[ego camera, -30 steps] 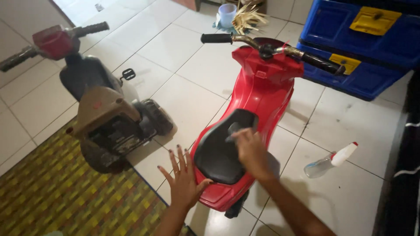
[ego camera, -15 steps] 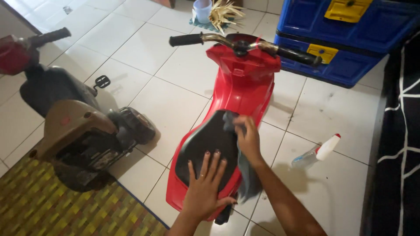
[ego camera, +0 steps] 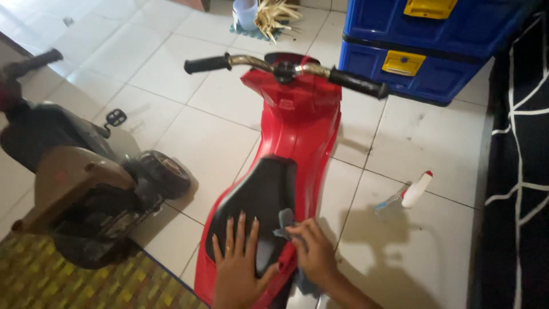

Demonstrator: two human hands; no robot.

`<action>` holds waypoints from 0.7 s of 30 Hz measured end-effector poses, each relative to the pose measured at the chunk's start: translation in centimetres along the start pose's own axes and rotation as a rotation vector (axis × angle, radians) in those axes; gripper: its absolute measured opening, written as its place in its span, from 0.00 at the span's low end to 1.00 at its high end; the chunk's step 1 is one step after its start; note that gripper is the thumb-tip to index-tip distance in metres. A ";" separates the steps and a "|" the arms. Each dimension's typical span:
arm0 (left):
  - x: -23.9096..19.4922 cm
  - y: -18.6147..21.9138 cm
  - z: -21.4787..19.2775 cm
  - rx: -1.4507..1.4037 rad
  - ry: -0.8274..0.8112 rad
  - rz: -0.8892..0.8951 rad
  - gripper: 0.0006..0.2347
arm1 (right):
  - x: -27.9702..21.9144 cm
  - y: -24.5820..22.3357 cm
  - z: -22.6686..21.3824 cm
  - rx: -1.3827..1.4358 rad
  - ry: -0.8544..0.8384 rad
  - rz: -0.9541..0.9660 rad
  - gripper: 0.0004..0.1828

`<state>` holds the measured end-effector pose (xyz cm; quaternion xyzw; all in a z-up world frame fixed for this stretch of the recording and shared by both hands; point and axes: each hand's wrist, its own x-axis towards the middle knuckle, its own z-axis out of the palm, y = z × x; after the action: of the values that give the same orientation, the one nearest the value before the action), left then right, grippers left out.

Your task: The person wipes down a black toy motorcycle with a cloth, then sprays a red toy motorcycle with a bottle and wipes its seat, handlebars, and body.

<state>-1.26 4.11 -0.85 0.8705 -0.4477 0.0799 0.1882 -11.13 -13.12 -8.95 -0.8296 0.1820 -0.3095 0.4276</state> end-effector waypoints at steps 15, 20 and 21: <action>0.4 -0.5 1.3 0.103 0.055 -0.032 0.41 | -7.5 20.6 1.1 0.394 0.124 0.335 0.13; 2.8 0.7 1.8 0.094 0.012 -0.082 0.39 | -10.6 27.4 -11.8 0.015 0.184 0.841 0.23; 3.4 0.7 1.9 0.094 0.014 -0.083 0.39 | -10.0 27.6 -14.7 -0.267 0.087 0.777 0.24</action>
<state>0.07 0.43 -1.34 0.8956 -0.4057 0.0991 0.1533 -29.39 -31.92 -28.66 -0.7336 0.5380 -0.1335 0.3931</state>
